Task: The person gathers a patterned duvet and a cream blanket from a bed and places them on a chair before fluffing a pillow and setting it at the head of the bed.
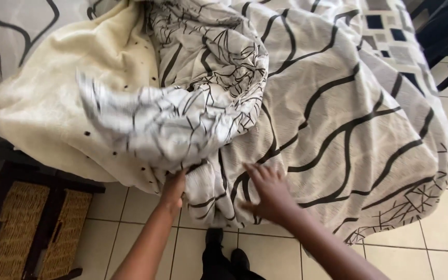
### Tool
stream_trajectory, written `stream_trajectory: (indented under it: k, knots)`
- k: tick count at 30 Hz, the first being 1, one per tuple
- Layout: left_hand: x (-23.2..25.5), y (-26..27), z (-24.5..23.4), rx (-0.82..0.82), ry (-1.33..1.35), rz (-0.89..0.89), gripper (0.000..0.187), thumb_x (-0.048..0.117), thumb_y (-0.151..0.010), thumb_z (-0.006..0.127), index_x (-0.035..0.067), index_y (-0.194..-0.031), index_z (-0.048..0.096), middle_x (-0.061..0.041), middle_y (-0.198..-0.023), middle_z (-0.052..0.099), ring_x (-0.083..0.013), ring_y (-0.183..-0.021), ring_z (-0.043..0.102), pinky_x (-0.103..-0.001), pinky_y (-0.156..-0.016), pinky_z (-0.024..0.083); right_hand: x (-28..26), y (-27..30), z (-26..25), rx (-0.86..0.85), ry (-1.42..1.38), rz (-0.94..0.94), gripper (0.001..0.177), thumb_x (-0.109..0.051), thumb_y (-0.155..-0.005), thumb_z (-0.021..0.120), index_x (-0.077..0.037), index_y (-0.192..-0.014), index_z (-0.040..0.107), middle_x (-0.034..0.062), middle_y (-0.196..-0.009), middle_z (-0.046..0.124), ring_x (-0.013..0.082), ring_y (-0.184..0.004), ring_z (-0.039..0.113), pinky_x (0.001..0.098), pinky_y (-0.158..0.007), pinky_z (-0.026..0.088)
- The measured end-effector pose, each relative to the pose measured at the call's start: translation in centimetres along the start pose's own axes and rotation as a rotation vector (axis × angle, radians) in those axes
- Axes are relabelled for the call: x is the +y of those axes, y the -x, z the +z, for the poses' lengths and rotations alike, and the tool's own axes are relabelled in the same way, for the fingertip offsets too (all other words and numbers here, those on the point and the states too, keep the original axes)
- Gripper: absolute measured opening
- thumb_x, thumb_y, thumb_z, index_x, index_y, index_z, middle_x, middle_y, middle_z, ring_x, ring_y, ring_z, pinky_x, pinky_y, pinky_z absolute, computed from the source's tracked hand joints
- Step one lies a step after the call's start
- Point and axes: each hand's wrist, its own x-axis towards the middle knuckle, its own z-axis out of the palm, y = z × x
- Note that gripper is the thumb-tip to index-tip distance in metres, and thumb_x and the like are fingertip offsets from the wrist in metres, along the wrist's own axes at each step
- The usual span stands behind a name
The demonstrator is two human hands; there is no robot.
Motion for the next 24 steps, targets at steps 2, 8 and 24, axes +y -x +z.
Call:
stream_trajectory:
  k: [2, 8, 24]
  knots:
    - [5.8, 3.8, 1.3, 0.015, 0.015, -0.117, 0.051, 0.038, -0.099, 0.065, -0.006, -0.123, 0.071, -0.02, -0.103, 0.073, -0.0294, -0.088, 0.062, -0.046, -0.074, 0.051, -0.8, 1.6, 0.5, -0.102, 0.005, 0.086, 0.126, -0.057, -0.069, 0.087, -0.017, -0.159, 0.009, 0.0074, -0.161, 0.027, 0.0311, -0.15, 0.025, 0.0551, -0.123, 0.014]
    - [22.2, 11.3, 8.2, -0.319, 0.578, -0.103, 0.043, 0.044, -0.093, 0.054, 0.01, -0.116, 0.067, -0.007, -0.106, 0.075, -0.0248, -0.093, 0.072, -0.045, -0.084, 0.06, 0.4, 4.0, 4.7, -0.068, -0.187, 0.252, 0.151, -0.071, -0.065, 0.09, -0.019, -0.162, -0.013, 0.0209, -0.168, 0.005, 0.0485, -0.151, 0.007, 0.0643, -0.12, 0.015]
    - [35.6, 4.2, 21.3, -0.678, 1.054, 0.287, 0.041, 0.036, -0.096, 0.063, 0.005, -0.122, 0.067, -0.012, -0.121, 0.07, -0.0296, -0.116, 0.066, -0.045, -0.109, 0.052, 14.4, -2.2, 5.3, 0.36, -0.862, 0.698, 0.042, -0.021, -0.081, 0.077, -0.012, -0.121, 0.069, 0.0129, -0.093, 0.078, 0.0261, -0.077, 0.074, 0.0407, -0.069, 0.06]
